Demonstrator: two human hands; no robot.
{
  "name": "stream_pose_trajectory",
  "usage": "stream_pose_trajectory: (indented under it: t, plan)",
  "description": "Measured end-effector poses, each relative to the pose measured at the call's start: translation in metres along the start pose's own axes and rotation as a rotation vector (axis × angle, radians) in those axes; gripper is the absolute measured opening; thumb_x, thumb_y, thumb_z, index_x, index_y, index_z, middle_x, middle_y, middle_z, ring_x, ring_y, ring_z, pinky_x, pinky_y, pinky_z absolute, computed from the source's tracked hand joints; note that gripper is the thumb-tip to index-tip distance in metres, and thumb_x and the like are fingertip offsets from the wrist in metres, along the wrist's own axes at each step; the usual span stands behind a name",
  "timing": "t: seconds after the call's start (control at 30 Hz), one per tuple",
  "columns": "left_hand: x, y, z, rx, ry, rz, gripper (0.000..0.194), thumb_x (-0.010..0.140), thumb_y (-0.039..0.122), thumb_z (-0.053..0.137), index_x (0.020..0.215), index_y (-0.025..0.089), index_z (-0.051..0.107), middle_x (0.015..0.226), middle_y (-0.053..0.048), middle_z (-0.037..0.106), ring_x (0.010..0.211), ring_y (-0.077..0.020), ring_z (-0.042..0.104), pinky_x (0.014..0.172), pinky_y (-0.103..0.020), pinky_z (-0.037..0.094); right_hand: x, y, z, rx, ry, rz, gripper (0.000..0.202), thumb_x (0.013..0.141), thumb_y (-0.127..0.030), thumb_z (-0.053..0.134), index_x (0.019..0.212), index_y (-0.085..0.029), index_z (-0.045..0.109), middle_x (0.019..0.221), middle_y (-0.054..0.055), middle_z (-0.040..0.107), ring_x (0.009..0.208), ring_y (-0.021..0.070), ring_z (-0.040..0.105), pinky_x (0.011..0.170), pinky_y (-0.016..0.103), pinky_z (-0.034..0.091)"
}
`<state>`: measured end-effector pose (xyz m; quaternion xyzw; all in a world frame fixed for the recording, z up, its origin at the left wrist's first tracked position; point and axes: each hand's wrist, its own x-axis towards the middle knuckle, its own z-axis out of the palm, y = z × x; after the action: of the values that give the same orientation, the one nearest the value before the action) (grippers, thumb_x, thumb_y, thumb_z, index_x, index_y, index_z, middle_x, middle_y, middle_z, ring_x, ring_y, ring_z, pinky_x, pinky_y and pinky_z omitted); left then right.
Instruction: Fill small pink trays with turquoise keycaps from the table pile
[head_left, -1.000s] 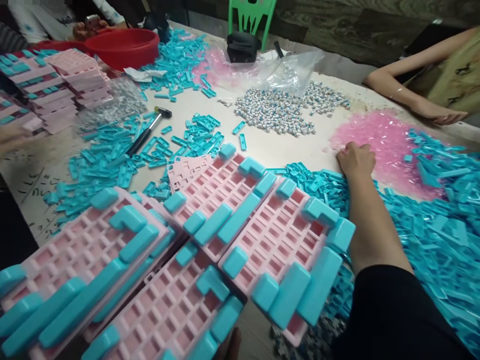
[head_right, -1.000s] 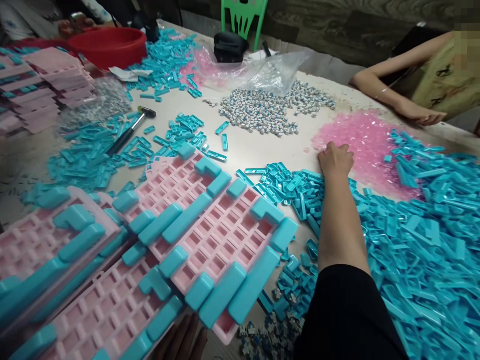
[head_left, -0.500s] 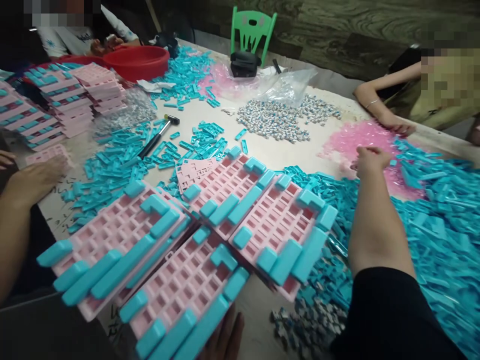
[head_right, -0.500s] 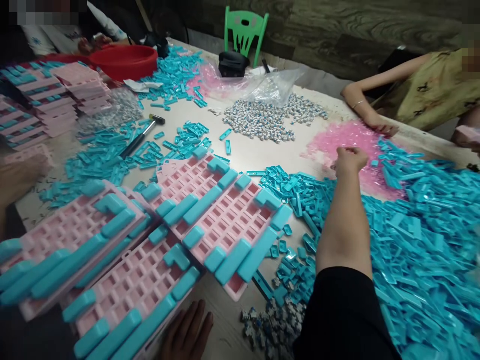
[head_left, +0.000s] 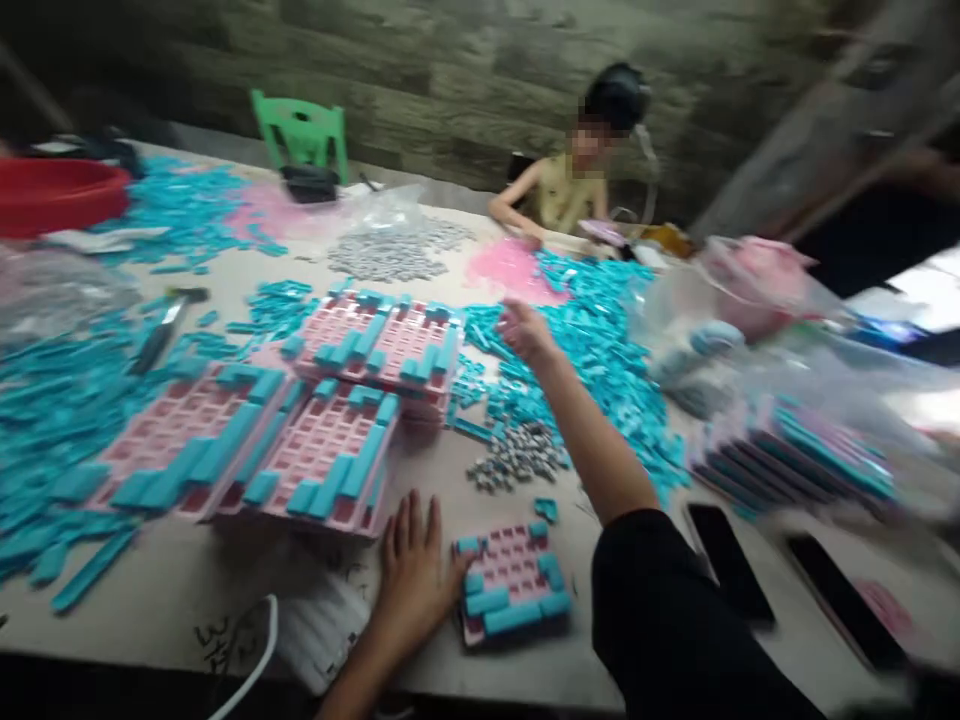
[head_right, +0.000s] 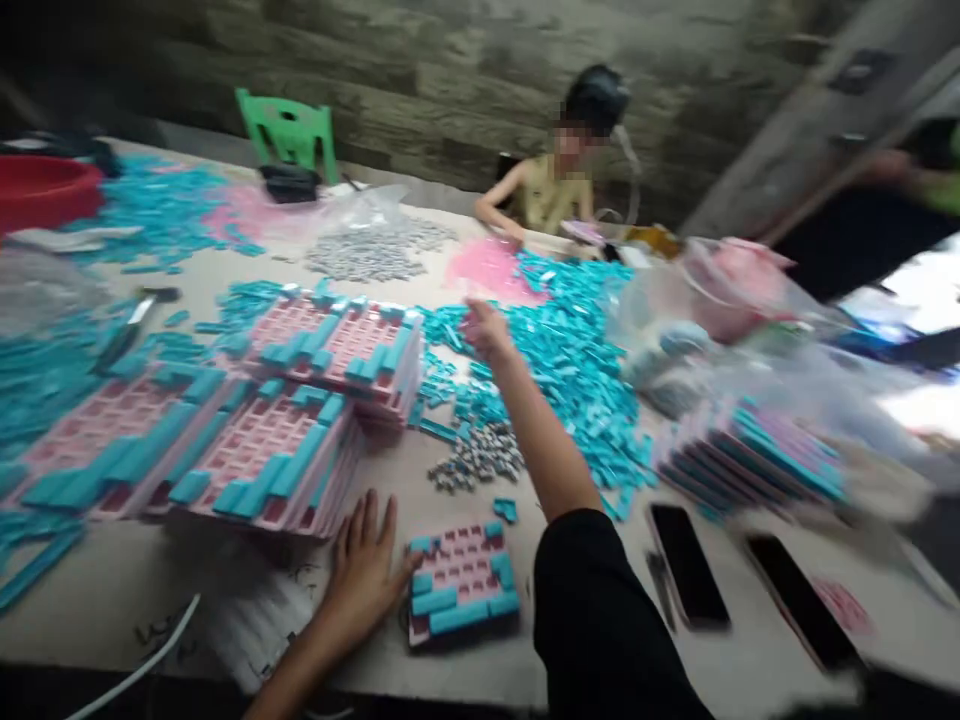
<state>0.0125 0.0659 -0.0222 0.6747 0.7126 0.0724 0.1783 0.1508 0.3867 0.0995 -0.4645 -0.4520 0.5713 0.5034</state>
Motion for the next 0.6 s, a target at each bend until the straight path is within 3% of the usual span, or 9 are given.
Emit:
stream_pose_trajectory:
  t: [0.07,0.13,0.2,0.27,0.33,0.43,0.6]
  plan:
    - [0.002,0.0,-0.002,-0.007,0.016,-0.004,0.069,0.086,0.051,0.039,0.14,0.009,0.033,0.15,-0.019,0.018,0.138,-0.0336,0.015,0.109,-0.051,0.016,-0.058,0.021,0.0,-0.011,0.008,0.063,0.02,0.071,-0.032,0.066,0.079,-0.016,0.056,0.05,-0.008,0.045,0.038,0.0047,0.045,0.031,0.013,0.026]
    - [0.001,0.003,-0.004,-0.043,0.02,0.051,0.065,0.087,0.049,0.036,0.139,0.011,0.036,0.148,-0.017,0.027,0.136,-0.0321,0.022,0.108,-0.05,0.019,-0.108,0.045,-0.003,-0.016,-0.072,0.159,0.029,0.068,-0.038,0.069,0.083,-0.016,0.058,0.053,-0.007,0.047,0.04,0.0057,0.047,0.032,0.013,0.027]
    - [-0.004,0.01,-0.003,-0.075,0.027,0.118,0.067,0.086,0.052,0.037,0.138,0.01,0.036,0.145,-0.018,0.032,0.133,-0.0313,0.029,0.107,-0.047,0.024,-0.149,0.067,-0.004,-0.095,-0.116,0.178,0.036,0.066,-0.042,0.071,0.088,-0.016,0.059,0.054,-0.006,0.05,0.04,0.0055,0.046,0.033,0.014,0.029]
    - [-0.012,0.019,0.0,-0.072,0.065,0.149,0.073,0.083,0.055,0.04,0.135,0.004,0.037,0.142,-0.021,0.035,0.13,-0.0334,0.032,0.104,-0.046,0.029,-0.179,0.085,0.001,-0.263,-0.242,0.159,0.035,0.07,-0.045,0.067,0.091,-0.017,0.06,0.053,-0.006,0.05,0.04,0.0056,0.045,0.036,0.015,0.032]
    - [-0.019,0.027,0.005,-0.044,0.117,0.149,0.076,0.082,0.055,0.041,0.133,-0.001,0.037,0.138,-0.025,0.038,0.126,-0.0365,0.036,0.101,-0.047,0.031,-0.196,0.099,0.013,-0.465,-0.358,0.027,0.027,0.074,-0.04,0.065,0.089,-0.018,0.062,0.06,-0.005,0.054,0.048,0.005,0.047,0.045,0.016,0.036]
    - [-0.021,0.031,0.012,-0.023,0.137,0.171,0.075,0.082,0.051,0.042,0.131,-0.005,0.035,0.131,-0.028,0.045,0.12,-0.0367,0.042,0.1,-0.048,0.03,-0.2,0.111,0.037,-0.851,-0.506,-0.243,0.014,0.073,-0.026,0.067,0.084,-0.017,0.063,0.07,-0.003,0.056,0.064,0.0069,0.051,0.059,0.016,0.038]
    - [-0.016,0.012,0.015,-0.097,0.085,0.264,0.074,0.08,0.051,0.044,0.133,0.0,0.033,0.133,-0.025,0.044,0.121,-0.0332,0.043,0.101,-0.045,0.032,-0.197,0.11,0.052,-1.365,-0.682,-0.556,0.016,0.083,-0.027,0.056,0.095,-0.018,0.061,0.09,0.003,0.056,0.069,0.0106,0.049,0.058,0.021,0.035]
